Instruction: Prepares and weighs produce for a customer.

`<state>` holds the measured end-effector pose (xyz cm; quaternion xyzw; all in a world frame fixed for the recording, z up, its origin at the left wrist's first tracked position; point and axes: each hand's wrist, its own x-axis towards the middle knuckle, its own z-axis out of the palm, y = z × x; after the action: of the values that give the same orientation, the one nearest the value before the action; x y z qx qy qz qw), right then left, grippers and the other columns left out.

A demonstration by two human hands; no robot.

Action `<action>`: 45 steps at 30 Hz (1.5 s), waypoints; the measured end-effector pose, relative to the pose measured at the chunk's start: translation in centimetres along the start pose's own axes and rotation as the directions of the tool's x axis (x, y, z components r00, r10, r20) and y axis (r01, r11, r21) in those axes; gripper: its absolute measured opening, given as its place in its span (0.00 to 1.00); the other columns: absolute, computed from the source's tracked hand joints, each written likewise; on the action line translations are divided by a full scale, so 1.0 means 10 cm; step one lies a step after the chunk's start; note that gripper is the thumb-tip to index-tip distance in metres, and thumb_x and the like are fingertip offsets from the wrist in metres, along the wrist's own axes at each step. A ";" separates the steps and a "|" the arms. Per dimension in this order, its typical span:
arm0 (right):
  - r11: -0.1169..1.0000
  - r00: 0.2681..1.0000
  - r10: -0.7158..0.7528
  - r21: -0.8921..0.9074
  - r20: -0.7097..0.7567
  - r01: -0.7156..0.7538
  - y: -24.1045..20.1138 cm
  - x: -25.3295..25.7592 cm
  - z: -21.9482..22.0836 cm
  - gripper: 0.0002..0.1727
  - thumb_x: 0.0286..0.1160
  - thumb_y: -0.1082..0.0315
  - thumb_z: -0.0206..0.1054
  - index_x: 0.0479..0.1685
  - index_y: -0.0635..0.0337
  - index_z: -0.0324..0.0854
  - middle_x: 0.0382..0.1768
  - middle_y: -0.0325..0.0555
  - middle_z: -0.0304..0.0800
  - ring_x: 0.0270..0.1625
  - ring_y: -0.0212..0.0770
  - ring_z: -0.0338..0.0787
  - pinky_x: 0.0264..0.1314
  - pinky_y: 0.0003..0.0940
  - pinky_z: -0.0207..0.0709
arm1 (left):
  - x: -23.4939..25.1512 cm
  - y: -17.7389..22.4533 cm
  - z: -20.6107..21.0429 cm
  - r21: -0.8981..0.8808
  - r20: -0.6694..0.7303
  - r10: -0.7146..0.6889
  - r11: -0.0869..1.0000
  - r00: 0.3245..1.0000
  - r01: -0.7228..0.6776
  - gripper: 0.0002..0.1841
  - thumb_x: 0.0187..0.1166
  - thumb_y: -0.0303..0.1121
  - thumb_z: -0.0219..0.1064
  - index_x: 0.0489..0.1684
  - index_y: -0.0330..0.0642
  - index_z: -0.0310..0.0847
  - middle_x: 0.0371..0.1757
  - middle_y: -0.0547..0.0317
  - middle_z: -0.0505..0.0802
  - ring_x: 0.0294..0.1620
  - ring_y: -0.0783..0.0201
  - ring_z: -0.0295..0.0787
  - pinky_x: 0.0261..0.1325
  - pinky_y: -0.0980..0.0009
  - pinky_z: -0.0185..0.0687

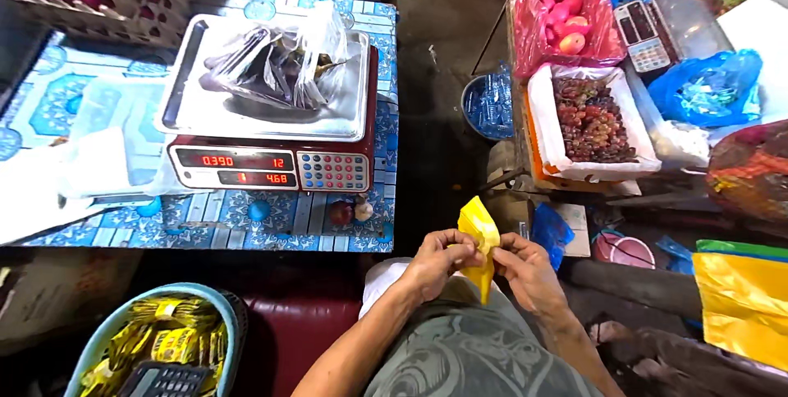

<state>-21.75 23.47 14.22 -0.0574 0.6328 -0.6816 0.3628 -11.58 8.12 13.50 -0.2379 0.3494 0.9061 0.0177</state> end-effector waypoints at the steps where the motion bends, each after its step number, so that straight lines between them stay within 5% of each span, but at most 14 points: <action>1: 0.999 1.000 0.021 0.026 0.003 -0.021 -0.02 0.00 0.00 0.08 0.67 0.80 0.62 0.33 0.60 0.87 0.29 0.42 0.95 0.29 0.33 0.94 0.35 0.30 0.91 | 0.01 -0.01 -0.01 -0.032 0.000 0.004 0.999 1.000 -0.004 0.09 0.80 0.19 0.52 0.35 0.38 0.78 0.44 0.59 0.91 0.41 0.67 0.91 0.53 0.68 0.90; 9: 0.986 0.998 -0.052 -0.157 -0.025 0.048 0.05 -0.01 0.05 0.08 0.69 0.79 0.62 0.38 0.64 0.88 0.30 0.39 0.94 0.30 0.31 0.93 0.37 0.28 0.91 | 0.05 -0.19 -0.05 0.261 -0.015 0.228 0.941 0.973 -0.217 0.03 0.68 0.22 0.74 0.32 0.36 0.85 0.49 0.58 0.87 0.49 0.70 0.86 0.51 0.74 0.87; 15: 1.000 1.000 0.021 0.008 -0.020 -0.021 0.01 0.02 0.00 0.11 0.77 0.77 0.50 0.37 0.60 0.79 0.38 0.45 0.96 0.35 0.38 0.96 0.38 0.35 0.92 | 0.06 -0.18 -0.06 -0.043 -0.053 0.071 0.996 0.996 -0.073 0.11 0.74 0.15 0.63 0.28 0.42 0.82 0.34 0.64 0.92 0.36 0.71 0.90 0.46 0.72 0.89; 18: 0.993 0.998 0.005 -0.122 0.066 0.003 0.07 0.02 -0.01 0.09 0.71 0.73 0.64 0.46 0.62 0.83 0.42 0.40 0.93 0.42 0.33 0.93 0.46 0.31 0.90 | 0.07 -0.18 -0.04 -0.030 -0.083 0.029 0.999 0.996 -0.031 0.11 0.74 0.14 0.65 0.27 0.42 0.83 0.30 0.64 0.93 0.33 0.72 0.91 0.45 0.73 0.89; 20: 0.985 0.997 -0.043 -0.161 0.069 0.054 0.14 0.01 0.01 0.04 0.66 0.73 0.69 0.36 0.59 0.87 0.40 0.37 0.92 0.42 0.29 0.90 0.45 0.27 0.88 | 0.08 -0.20 -0.03 -0.010 -0.078 0.028 1.000 0.997 -0.029 0.11 0.73 0.14 0.66 0.27 0.41 0.83 0.30 0.64 0.93 0.34 0.71 0.91 0.46 0.73 0.89; 25: 0.986 0.990 0.111 0.135 -0.085 -0.099 0.10 0.04 -0.01 0.12 0.73 0.77 0.56 0.29 0.59 0.86 0.33 0.43 0.95 0.34 0.34 0.94 0.37 0.31 0.91 | 0.08 -0.20 -0.08 -0.156 -0.013 0.043 0.987 0.999 -0.045 0.11 0.76 0.16 0.61 0.30 0.44 0.81 0.35 0.62 0.93 0.40 0.67 0.92 0.53 0.67 0.90; 29: 0.881 0.959 0.282 0.405 -0.037 -0.244 0.04 0.14 -0.16 0.22 0.94 0.65 0.36 0.44 0.58 0.79 0.38 0.45 0.95 0.40 0.36 0.95 0.46 0.32 0.90 | 0.09 -0.24 -0.20 -0.424 0.037 0.070 0.904 0.997 -0.048 0.08 0.84 0.25 0.57 0.36 0.45 0.80 0.40 0.54 0.96 0.44 0.61 0.96 0.57 0.65 0.91; 32: 0.825 0.887 0.373 0.535 -0.272 -0.183 -0.16 0.24 -0.26 0.22 0.93 0.60 0.39 0.40 0.57 0.78 0.30 0.42 0.92 0.31 0.33 0.93 0.33 0.29 0.89 | -0.01 -0.13 -0.43 -0.494 -0.222 0.050 0.855 0.974 -0.157 0.17 0.86 0.28 0.46 0.32 0.49 0.82 0.32 0.59 0.95 0.33 0.66 0.94 0.41 0.69 0.92; 34: 0.916 0.908 0.198 0.399 -0.368 -0.038 -0.23 0.26 -0.40 0.17 0.93 0.66 0.42 0.44 0.57 0.77 0.32 0.41 0.91 0.34 0.33 0.93 0.37 0.31 0.91 | -0.07 -0.06 -0.71 -0.076 -0.459 0.195 0.963 0.867 -0.257 0.12 0.87 0.22 0.48 0.39 0.47 0.76 0.31 0.64 0.91 0.30 0.71 0.90 0.35 0.73 0.89; 35: 0.972 0.942 0.071 0.234 -0.328 0.009 -0.24 0.26 -0.45 0.15 0.92 0.69 0.42 0.43 0.56 0.76 0.30 0.37 0.90 0.33 0.30 0.92 0.37 0.29 0.90 | -0.11 -0.05 -0.80 0.290 -0.444 0.364 0.923 0.819 -0.253 0.06 0.82 0.20 0.56 0.48 0.39 0.75 0.40 0.62 0.88 0.38 0.71 0.87 0.43 0.72 0.86; 37: 0.994 0.988 -0.099 -0.061 -0.120 0.093 -0.30 0.22 -0.41 0.11 0.84 0.74 0.46 0.42 0.53 0.74 0.26 0.30 0.88 0.27 0.25 0.89 0.31 0.23 0.86 | -0.16 0.00 -0.73 0.767 -0.058 0.655 0.512 0.754 -0.386 0.17 0.71 0.32 0.72 0.53 0.30 0.83 0.69 0.44 0.85 0.72 0.56 0.80 0.72 0.56 0.76; 40: 0.947 0.958 -0.167 -0.232 0.235 0.222 -0.45 0.12 -0.10 0.09 0.80 0.75 0.54 0.48 0.51 0.74 0.32 0.25 0.88 0.32 0.22 0.88 0.37 0.22 0.86 | -0.14 0.22 -0.04 0.718 0.528 0.544 0.125 0.652 -0.685 0.05 0.69 0.35 0.75 0.38 0.50 0.95 0.84 0.35 0.74 0.89 0.32 0.56 0.88 0.35 0.53; 43: 0.818 0.826 -0.318 -0.306 0.466 0.488 -0.66 0.04 0.08 0.10 0.77 0.67 0.66 0.54 0.44 0.82 0.48 0.22 0.88 0.43 0.18 0.86 0.42 0.16 0.83 | -0.02 0.42 0.23 0.683 0.625 0.503 0.018 0.597 -0.730 0.04 0.68 0.19 0.72 0.32 0.34 0.92 0.69 0.34 0.86 0.55 0.44 0.92 0.52 0.52 0.90; 45: 0.494 0.669 -0.403 -0.467 0.625 0.733 -0.78 0.07 0.06 0.06 0.78 0.58 0.68 0.48 0.40 0.87 0.61 0.28 0.82 0.55 0.19 0.84 0.51 0.12 0.82 | -0.08 0.55 0.17 0.761 0.542 0.657 -0.120 0.524 -0.637 0.05 0.69 0.16 0.68 0.30 0.31 0.90 0.51 0.37 0.92 0.31 0.52 0.92 0.29 0.60 0.87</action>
<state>-25.24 22.09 21.11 -0.5498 0.6804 -0.4453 0.1912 -12.60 5.18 18.35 0.0150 0.8621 0.4094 -0.2982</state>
